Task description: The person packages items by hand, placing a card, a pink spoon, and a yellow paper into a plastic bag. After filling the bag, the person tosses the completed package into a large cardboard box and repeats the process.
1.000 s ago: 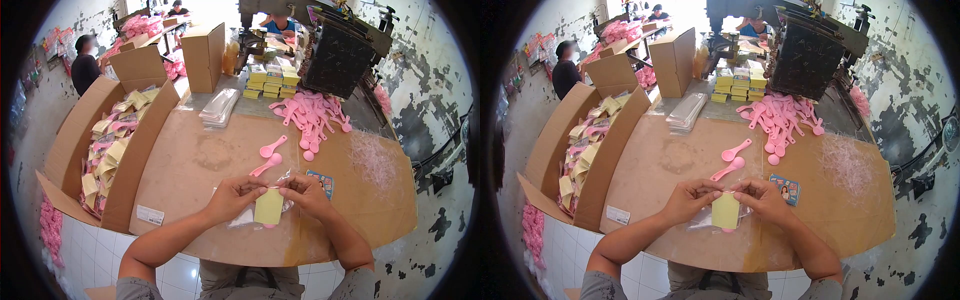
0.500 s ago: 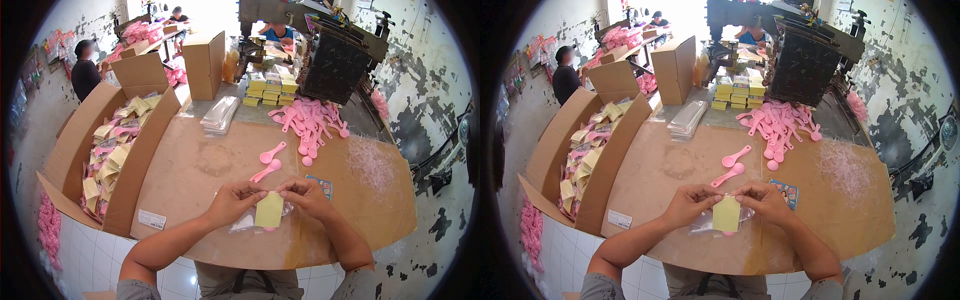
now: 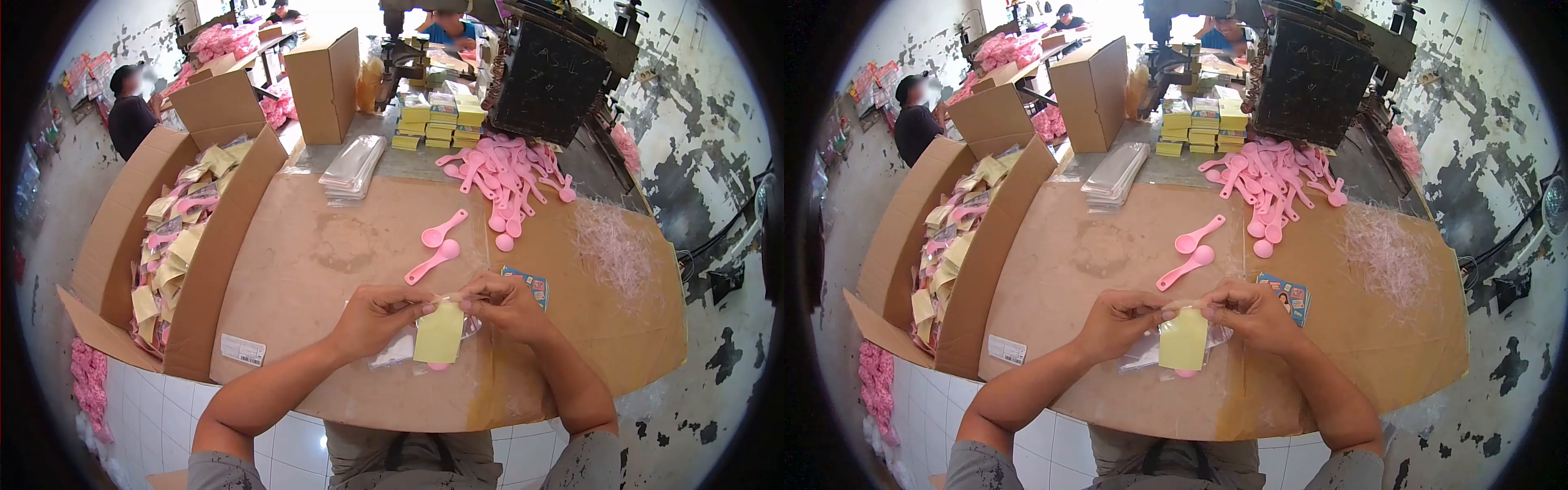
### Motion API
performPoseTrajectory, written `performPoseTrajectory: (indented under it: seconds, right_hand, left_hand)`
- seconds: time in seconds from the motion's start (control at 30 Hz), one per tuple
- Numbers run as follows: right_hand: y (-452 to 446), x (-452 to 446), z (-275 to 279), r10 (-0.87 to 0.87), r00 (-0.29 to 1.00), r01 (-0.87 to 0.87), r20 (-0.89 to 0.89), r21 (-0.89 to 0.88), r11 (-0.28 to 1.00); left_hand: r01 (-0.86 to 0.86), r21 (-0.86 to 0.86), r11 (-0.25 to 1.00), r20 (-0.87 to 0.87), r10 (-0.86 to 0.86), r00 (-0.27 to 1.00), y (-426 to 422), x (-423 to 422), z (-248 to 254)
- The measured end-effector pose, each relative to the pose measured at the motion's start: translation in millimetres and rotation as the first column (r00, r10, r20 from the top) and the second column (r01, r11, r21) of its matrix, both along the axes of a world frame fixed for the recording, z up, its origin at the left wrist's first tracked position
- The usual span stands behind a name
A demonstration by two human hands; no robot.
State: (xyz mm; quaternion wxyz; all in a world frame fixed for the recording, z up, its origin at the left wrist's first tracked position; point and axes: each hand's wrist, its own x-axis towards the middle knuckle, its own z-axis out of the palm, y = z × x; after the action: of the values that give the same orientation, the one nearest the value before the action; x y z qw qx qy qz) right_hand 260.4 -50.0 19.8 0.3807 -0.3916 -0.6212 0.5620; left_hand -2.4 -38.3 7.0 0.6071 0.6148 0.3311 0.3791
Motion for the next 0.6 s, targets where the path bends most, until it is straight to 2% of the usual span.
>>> performPoseTrajectory:
  seconds: [0.13,0.2,0.3,0.43,0.6]
  right_hand:
    - [1.3,6.3,-0.6,0.061,0.998,-0.062,0.020,0.029,0.998]
    - [1.5,4.9,-0.3,0.034,0.999,-0.035,0.020,0.054,0.998]
    - [1.4,3.3,-2.1,-0.005,1.000,0.007,-0.020,0.070,0.998]
    - [-1.9,-2.2,-2.1,-0.084,0.990,0.078,-0.109,-0.057,0.995]
    - [7.1,5.6,-15.2,-0.016,0.993,0.023,-0.118,0.060,0.998]
  left_hand:
    - [0.037,0.083,0.996,-0.013,-0.036,0.999,3.3,-1.0,-2.5]
    - [0.036,0.148,0.988,-0.044,-0.030,0.999,5.2,-2.3,-5.0]
    - [0.031,0.108,0.994,-0.111,-0.019,0.994,4.0,-3.0,1.8]
    - [0.015,0.015,1.000,-0.009,-0.015,1.000,5.8,-0.4,-3.9]
    - [0.025,0.046,0.999,0.051,-0.028,0.998,7.9,-0.5,-4.3]
